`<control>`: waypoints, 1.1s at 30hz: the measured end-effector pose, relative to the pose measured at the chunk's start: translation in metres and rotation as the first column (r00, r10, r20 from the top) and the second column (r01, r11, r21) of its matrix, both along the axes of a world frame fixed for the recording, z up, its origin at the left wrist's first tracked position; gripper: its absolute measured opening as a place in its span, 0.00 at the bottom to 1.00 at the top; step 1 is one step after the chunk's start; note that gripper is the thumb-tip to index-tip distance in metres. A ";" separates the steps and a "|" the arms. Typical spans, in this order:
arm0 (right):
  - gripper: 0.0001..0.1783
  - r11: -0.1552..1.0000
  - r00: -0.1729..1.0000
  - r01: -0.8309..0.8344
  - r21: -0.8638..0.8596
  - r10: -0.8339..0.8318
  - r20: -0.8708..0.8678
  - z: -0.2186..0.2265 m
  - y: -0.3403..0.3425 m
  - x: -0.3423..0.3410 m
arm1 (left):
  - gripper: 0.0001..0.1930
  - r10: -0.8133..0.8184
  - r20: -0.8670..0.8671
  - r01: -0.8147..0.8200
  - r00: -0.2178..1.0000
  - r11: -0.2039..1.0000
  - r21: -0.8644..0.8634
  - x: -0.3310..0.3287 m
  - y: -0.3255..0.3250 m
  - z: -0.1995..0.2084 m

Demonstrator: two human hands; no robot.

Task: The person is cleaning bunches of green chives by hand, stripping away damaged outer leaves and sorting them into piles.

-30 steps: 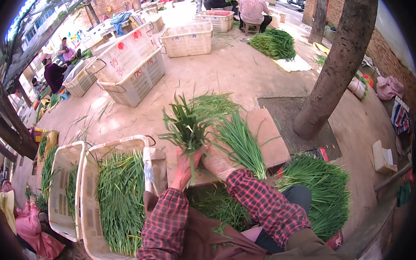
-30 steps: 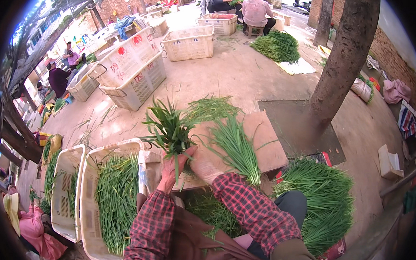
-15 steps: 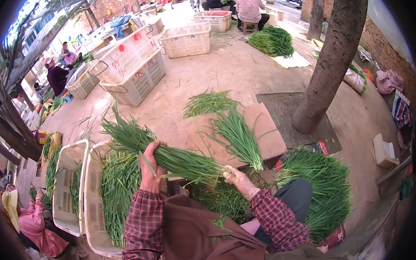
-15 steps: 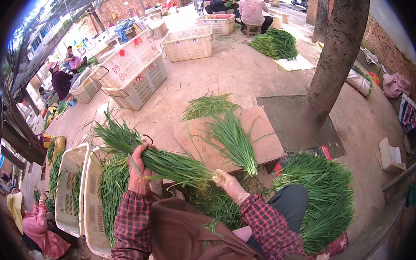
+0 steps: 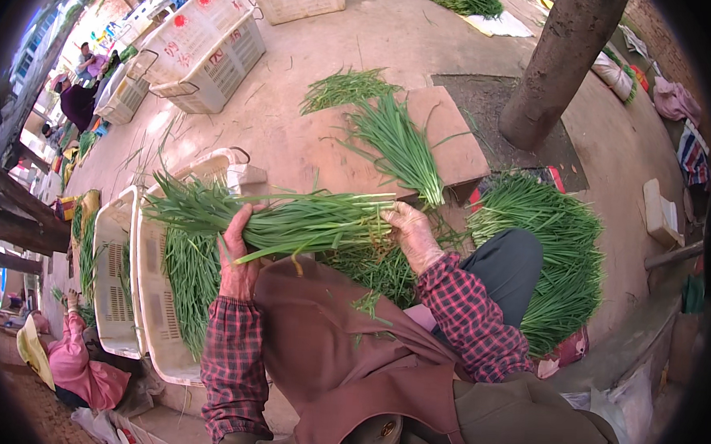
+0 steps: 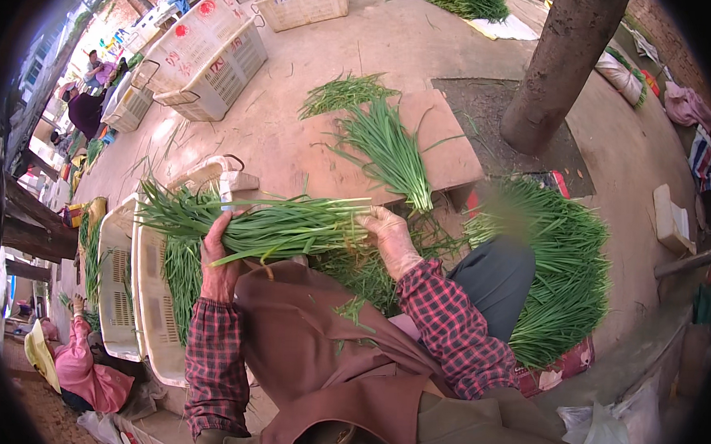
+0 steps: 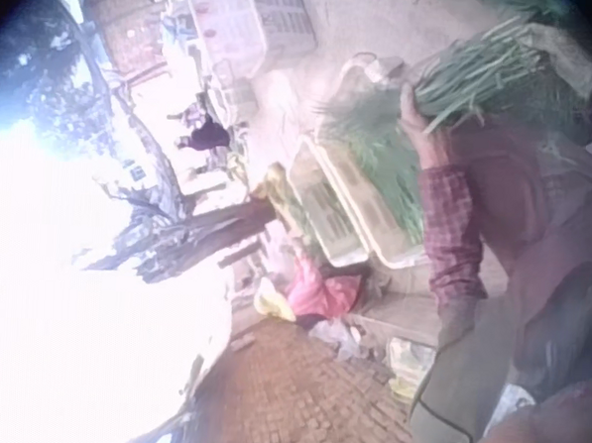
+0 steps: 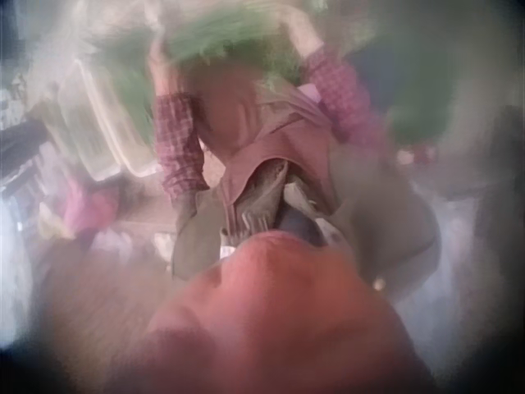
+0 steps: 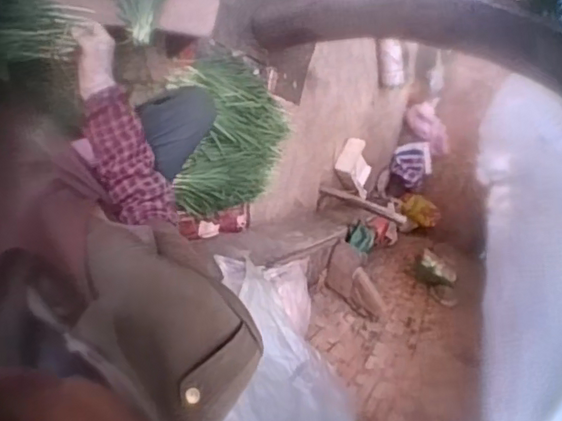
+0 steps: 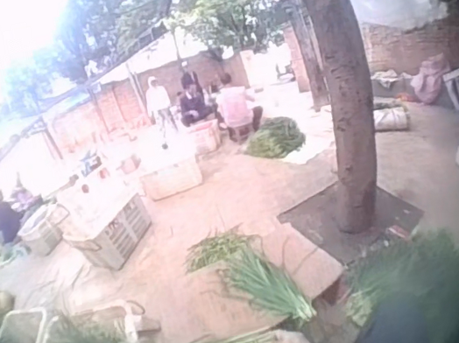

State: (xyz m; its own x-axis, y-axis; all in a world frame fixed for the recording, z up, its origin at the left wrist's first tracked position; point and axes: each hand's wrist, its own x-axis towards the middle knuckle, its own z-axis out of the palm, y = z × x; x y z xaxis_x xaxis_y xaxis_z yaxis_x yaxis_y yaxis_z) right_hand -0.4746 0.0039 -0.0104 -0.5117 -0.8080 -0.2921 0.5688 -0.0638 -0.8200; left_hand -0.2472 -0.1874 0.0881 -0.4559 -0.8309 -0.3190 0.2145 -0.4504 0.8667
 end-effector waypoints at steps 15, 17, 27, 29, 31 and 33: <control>0.07 0.998 0.986 -0.053 0.016 0.055 -0.159 0.035 0.000 0.015 | 0.16 0.140 -0.042 -0.134 0.989 0.982 0.131 0.028 0.010 -0.025; 0.08 0.994 0.968 -0.066 0.082 0.084 -0.238 0.003 -0.006 0.012 | 0.16 0.197 -0.031 -0.192 0.980 0.974 0.123 0.025 0.008 -0.026; 0.11 0.983 0.856 0.180 -0.031 -0.173 -0.487 0.010 0.004 0.003 | 0.14 0.244 -0.207 -0.241 0.947 0.970 0.039 0.030 -0.020 -0.043; 0.10 0.990 0.823 0.136 0.039 -0.091 -0.560 0.039 0.005 0.019 | 0.14 0.313 -0.171 -0.318 0.934 0.948 0.002 0.039 -0.023 -0.043; 0.10 0.989 0.688 0.147 0.003 -0.100 -0.719 0.039 -0.001 0.027 | 0.15 0.323 -0.179 -0.329 0.929 0.944 -0.002 0.035 -0.024 -0.045; 0.18 0.983 0.655 0.132 0.130 0.012 -0.756 0.041 -0.007 0.030 | 0.15 0.322 -0.191 -0.335 0.927 0.942 -0.036 0.031 -0.019 -0.044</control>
State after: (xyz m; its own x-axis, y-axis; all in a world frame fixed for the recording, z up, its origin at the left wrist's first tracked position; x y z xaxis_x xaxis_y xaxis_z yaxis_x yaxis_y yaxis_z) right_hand -0.4442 -0.0027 0.0310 -0.6587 -0.7465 0.0940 -0.2462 0.0958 -0.9645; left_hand -0.2166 -0.2060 0.0439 -0.1984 -0.9604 -0.1955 0.4955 -0.2704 0.8254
